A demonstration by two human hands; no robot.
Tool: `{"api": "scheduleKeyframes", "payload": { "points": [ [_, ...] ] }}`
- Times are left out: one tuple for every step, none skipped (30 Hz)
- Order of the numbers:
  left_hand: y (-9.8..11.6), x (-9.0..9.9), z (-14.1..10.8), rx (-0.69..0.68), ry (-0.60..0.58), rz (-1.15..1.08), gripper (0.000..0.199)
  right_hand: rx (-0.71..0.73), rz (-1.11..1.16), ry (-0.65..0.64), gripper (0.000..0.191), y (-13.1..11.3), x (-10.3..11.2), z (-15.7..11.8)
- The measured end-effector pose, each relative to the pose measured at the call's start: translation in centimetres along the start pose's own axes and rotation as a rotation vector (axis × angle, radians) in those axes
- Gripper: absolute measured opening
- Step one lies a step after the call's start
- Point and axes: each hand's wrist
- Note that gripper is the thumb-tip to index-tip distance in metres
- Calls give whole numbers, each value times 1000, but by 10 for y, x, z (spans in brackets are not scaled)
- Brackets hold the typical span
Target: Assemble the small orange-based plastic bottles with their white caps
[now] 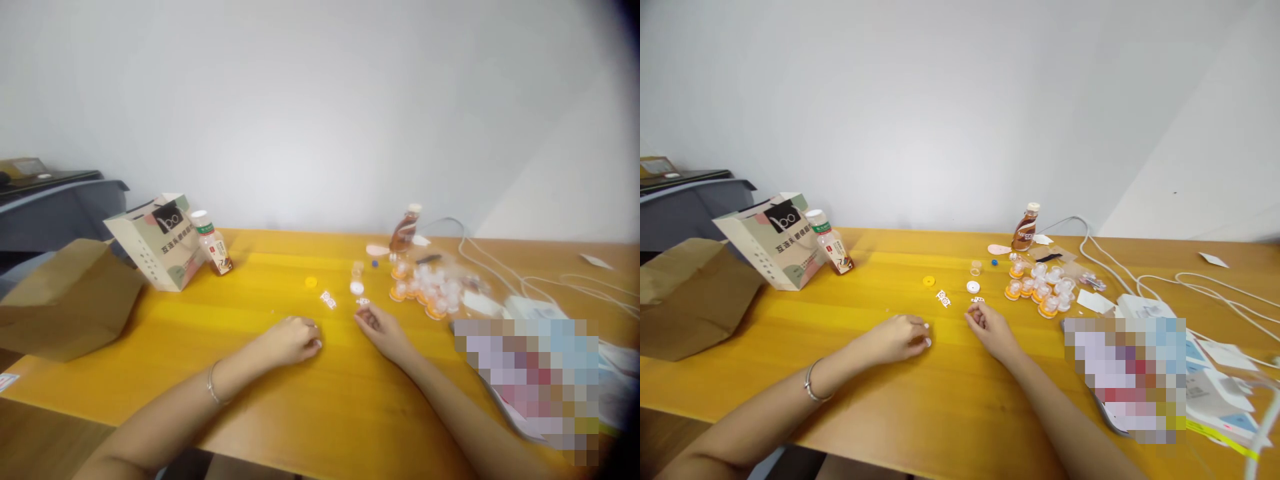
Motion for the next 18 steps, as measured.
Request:
{"api": "scheduleKeyframes", "payload": {
  "points": [
    [-3, 2, 0, 15, 12, -43, 19, 3, -3, -3, 15, 0, 0, 0],
    [-7, 3, 2, 38, 38, -84, 19, 6, -7, -5, 15, 1, 0, 0],
    [-12, 4, 4, 70, 78, -118, 20, 8, -13, -6, 15, 1, 0, 0],
    [-19, 4, 8, 114, 132, -144, 20, 10, -19, -9, 16, 1, 0, 0],
    [-28, 2, 12, 165, 190, -161, 20, 13, -25, -11, 16, 1, 0, 0],
    [-37, -1, 18, 227, 251, -161, 21, 17, -30, -13, 16, 1, 0, 0],
    [-47, -5, 24, 293, 313, -144, 23, 23, -36, -14, 16, 2, -1, 0],
    [-57, -10, 31, 333, 348, -124, 27, 29, -42, -13, 16, 2, -1, 0],
    [-66, -15, 37, 360, 361, -109, 30, 35, -48, -13, 17, 2, -1, 0],
    [-75, -21, 43, 370, 363, -105, 32, 40, -53, -13, 17, 2, -1, 0],
    [-81, -26, 49, 374, 359, -105, 33, 43, -58, -14, 17, 2, -1, 0],
    [-87, -32, 53, 375, 353, -107, 33, 44, -61, -17, 17, 2, 0, -1],
    [-91, -36, 58, 375, 349, -111, 31, 44, -64, -20, 17, 2, 0, -1],
    [-93, -40, 61, 377, 347, -114, 28, 45, -66, -25, 18, 2, 0, -1],
    [-95, -43, 64, 381, 347, -116, 24, 48, -69, -29, 18, 2, 1, -1],
    [-95, -45, 65, 388, 351, -118, 20, 50, -72, -32, 18, 1, 1, -1],
    [-94, -46, 66, 396, 357, -120, 18, 52, -74, -35, 18, 1, 1, -1],
    [-93, -46, 66, 405, 366, -123, 17, 52, -73, -37, 18, 1, 1, -1]
  ]
}}
Point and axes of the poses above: each hand's wrist, its own z-axis towards the middle knuckle, its own x-axis out of the back of the hand, y = z × x, and after that the axes turned 15 degrees about y, right-handed
